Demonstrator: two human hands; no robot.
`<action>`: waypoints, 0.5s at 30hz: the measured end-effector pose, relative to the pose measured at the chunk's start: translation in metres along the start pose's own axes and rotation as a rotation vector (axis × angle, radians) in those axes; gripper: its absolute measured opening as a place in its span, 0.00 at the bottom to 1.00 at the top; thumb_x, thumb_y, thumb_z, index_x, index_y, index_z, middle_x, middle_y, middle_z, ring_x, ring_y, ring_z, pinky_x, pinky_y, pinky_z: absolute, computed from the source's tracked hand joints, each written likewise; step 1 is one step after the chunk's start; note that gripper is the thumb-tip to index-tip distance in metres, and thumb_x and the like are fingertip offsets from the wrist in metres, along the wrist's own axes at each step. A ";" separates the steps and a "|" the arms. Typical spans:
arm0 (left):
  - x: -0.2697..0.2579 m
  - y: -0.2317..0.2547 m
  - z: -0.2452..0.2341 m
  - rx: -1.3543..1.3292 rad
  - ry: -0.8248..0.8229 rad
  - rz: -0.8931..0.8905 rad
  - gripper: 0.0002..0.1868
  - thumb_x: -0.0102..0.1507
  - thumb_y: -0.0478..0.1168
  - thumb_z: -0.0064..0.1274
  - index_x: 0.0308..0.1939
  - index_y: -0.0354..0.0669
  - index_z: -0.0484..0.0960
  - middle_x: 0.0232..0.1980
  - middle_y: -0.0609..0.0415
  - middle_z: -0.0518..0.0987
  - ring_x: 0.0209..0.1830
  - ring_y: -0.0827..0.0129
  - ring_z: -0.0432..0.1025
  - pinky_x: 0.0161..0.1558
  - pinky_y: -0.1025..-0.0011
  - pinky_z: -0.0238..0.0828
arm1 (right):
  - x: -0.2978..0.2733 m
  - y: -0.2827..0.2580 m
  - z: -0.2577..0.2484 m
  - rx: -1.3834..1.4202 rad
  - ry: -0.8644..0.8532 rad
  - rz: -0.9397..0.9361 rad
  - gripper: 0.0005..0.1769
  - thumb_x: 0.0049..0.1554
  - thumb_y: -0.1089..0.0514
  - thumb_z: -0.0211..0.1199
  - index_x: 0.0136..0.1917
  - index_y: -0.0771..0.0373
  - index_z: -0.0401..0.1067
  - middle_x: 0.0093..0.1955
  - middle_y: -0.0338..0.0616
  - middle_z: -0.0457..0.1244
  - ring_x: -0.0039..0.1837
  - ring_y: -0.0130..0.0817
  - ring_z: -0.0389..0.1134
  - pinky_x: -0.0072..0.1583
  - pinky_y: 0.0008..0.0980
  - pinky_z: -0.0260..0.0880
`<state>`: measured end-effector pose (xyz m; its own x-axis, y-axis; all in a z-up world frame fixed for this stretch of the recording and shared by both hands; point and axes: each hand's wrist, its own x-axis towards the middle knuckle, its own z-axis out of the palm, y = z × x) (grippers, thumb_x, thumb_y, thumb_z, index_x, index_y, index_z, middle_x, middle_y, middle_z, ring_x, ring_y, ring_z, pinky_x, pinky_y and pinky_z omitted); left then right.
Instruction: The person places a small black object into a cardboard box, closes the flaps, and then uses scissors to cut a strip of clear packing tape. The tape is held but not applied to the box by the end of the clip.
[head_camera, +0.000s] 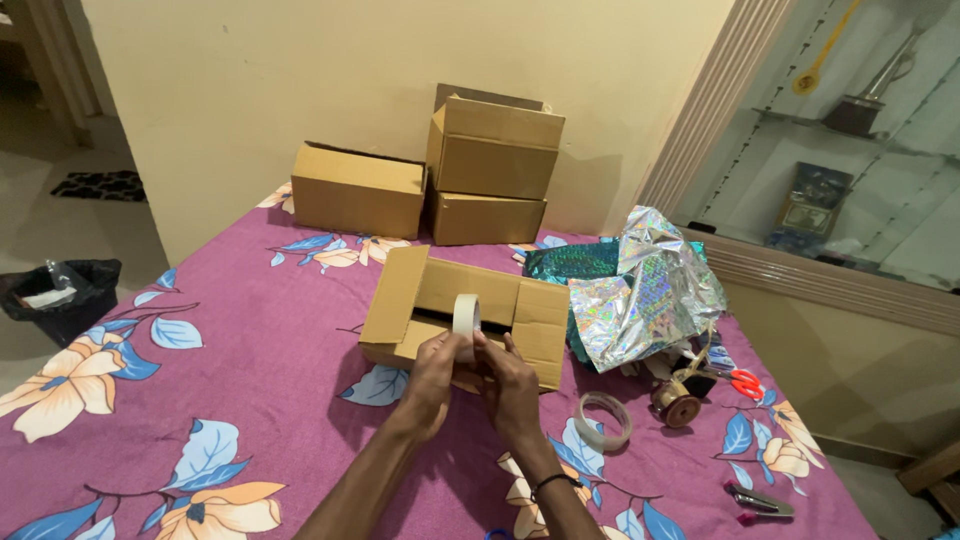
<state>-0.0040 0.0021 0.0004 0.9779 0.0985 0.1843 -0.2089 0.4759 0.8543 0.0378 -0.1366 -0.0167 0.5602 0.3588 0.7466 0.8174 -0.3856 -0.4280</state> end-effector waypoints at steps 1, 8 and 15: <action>0.000 0.001 0.000 -0.004 -0.003 0.002 0.19 0.70 0.48 0.40 0.42 0.39 0.82 0.35 0.52 0.85 0.33 0.70 0.80 0.38 0.69 0.77 | 0.000 0.000 0.000 0.002 0.003 -0.001 0.38 0.46 0.74 0.62 0.70 0.57 0.70 0.43 0.50 0.71 0.45 0.46 0.75 0.76 0.51 0.57; 0.006 -0.005 -0.002 -0.069 0.005 0.036 0.16 0.69 0.43 0.42 0.42 0.38 0.83 0.38 0.51 0.84 0.37 0.70 0.79 0.43 0.70 0.78 | 0.000 0.002 0.001 0.025 0.035 -0.057 0.38 0.46 0.74 0.61 0.70 0.57 0.70 0.47 0.52 0.71 0.48 0.47 0.75 0.76 0.51 0.58; 0.008 -0.013 -0.006 -0.030 0.013 0.028 0.15 0.69 0.43 0.42 0.42 0.39 0.83 0.36 0.52 0.84 0.37 0.70 0.79 0.43 0.69 0.78 | 0.000 0.002 0.000 0.033 0.019 -0.023 0.38 0.46 0.74 0.62 0.70 0.57 0.70 0.44 0.51 0.71 0.46 0.47 0.75 0.76 0.51 0.58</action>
<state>0.0067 0.0018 -0.0115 0.9716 0.1232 0.2021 -0.2367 0.4984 0.8340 0.0401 -0.1370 -0.0176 0.5387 0.3509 0.7660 0.8343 -0.3490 -0.4268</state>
